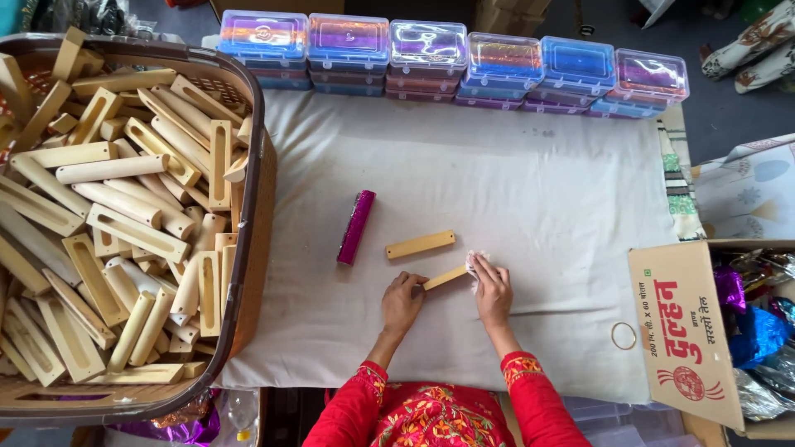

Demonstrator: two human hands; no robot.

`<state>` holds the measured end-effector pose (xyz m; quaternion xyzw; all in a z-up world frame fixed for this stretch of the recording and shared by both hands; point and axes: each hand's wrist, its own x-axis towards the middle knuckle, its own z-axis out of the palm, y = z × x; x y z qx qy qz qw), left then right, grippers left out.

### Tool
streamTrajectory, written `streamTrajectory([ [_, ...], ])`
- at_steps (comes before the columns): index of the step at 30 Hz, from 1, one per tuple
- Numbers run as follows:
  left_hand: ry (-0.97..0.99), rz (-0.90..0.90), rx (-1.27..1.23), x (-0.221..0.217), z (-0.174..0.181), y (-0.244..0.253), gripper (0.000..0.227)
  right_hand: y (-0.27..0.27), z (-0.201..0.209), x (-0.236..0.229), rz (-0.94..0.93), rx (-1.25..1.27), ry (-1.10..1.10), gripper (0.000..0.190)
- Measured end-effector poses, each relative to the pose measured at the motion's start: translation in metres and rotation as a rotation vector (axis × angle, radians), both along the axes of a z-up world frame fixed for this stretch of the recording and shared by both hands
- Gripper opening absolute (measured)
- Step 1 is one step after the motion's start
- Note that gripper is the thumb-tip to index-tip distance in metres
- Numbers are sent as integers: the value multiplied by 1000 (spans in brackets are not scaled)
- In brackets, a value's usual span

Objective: The person is seen wrapping purple paper around wooden pieces and then assembling them together.

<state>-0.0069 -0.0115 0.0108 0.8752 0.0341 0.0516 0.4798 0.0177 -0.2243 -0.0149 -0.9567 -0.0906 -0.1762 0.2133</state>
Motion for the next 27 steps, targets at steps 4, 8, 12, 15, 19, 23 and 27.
streamTrajectory([
  [4,179,0,-57,-2,2,-1,26,33,-1,-24,21,98,35,53],
  [8,113,6,-22,-3,-20,0,26,55,3,-39,225,37,12,58],
  [12,-11,-6,7,-6,-20,-1,25,6,-5,-9,269,-97,-112,59],
  [15,95,2,10,-5,-16,-4,25,-33,-26,14,21,-62,-37,49],
  [19,107,-19,-21,-6,-21,-9,24,-57,-28,41,-205,205,112,45],
  [23,-141,50,48,-9,-43,-7,31,-41,-14,34,-376,422,87,42],
  [27,-231,-10,285,-5,-34,-8,41,38,39,-6,-43,286,-110,50],
])
